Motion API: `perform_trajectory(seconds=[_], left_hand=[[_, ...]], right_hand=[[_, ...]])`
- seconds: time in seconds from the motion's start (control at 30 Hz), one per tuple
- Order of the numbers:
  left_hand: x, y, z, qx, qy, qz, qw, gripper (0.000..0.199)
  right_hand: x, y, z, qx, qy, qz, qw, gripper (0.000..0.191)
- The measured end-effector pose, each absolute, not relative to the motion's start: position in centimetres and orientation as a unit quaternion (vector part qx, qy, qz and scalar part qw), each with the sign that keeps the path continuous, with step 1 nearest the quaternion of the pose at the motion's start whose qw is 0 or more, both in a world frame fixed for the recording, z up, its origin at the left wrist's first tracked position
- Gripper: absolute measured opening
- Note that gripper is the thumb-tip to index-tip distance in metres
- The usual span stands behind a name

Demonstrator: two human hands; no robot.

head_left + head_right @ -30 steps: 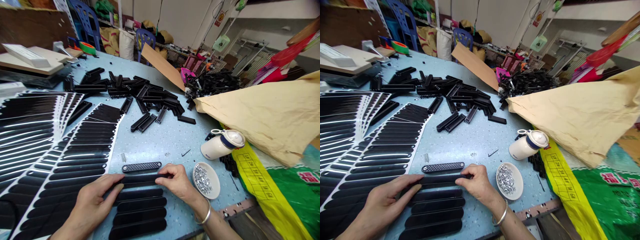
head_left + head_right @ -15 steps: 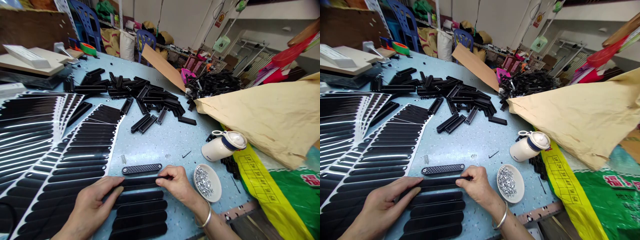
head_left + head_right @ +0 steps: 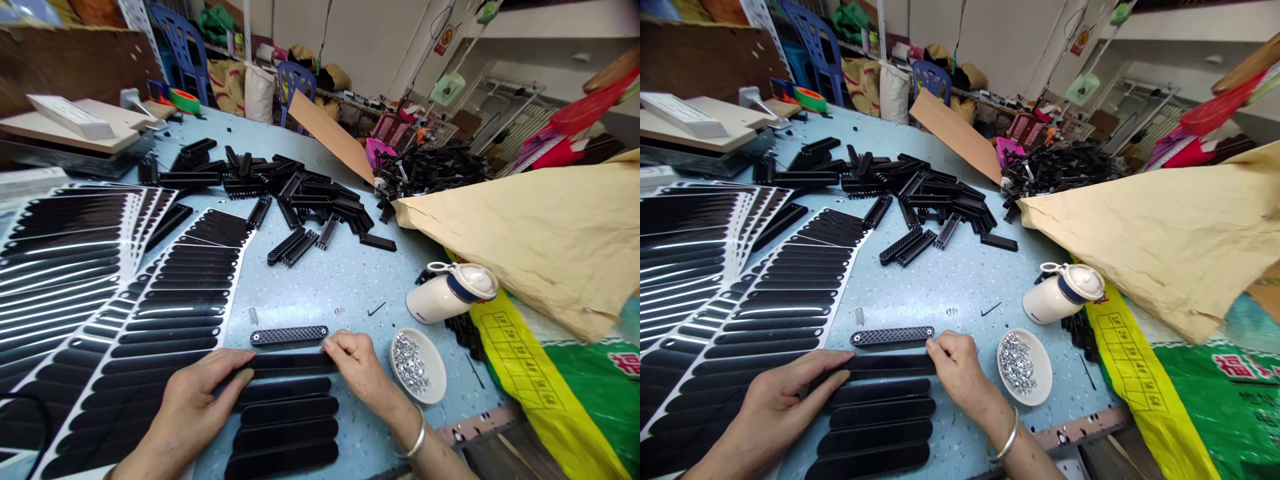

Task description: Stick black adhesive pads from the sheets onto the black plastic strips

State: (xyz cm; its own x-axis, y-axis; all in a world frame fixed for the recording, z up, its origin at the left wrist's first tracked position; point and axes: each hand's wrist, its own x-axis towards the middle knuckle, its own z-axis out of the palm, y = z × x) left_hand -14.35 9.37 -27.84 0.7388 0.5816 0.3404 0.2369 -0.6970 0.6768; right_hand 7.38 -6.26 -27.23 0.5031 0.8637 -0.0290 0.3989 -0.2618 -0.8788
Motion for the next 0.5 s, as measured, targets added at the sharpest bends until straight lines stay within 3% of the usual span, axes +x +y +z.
perform_trajectory(seconds=[0.07,0.17,0.3,0.5], left_hand=[[-14.4,9.4,-28.0,0.879,0.233,0.274,0.312,0.018],[-14.5,9.3,-28.2,0.880,0.233,0.272,0.311,0.018],[-14.4,9.1,-27.9,0.882,0.228,0.273,0.308,0.019],[-14.3,9.2,-27.4,0.881,0.234,0.265,0.314,0.022]], right_hand=[[7.0,-6.0,-27.2,-0.761,-0.427,0.247,0.421,0.037],[6.0,-5.5,-27.4,-0.789,-0.428,0.191,0.397,0.020],[5.2,-5.1,-28.0,-0.805,-0.439,0.140,0.373,0.018],[5.1,-5.0,-28.4,-0.787,-0.502,0.092,0.347,0.040]])
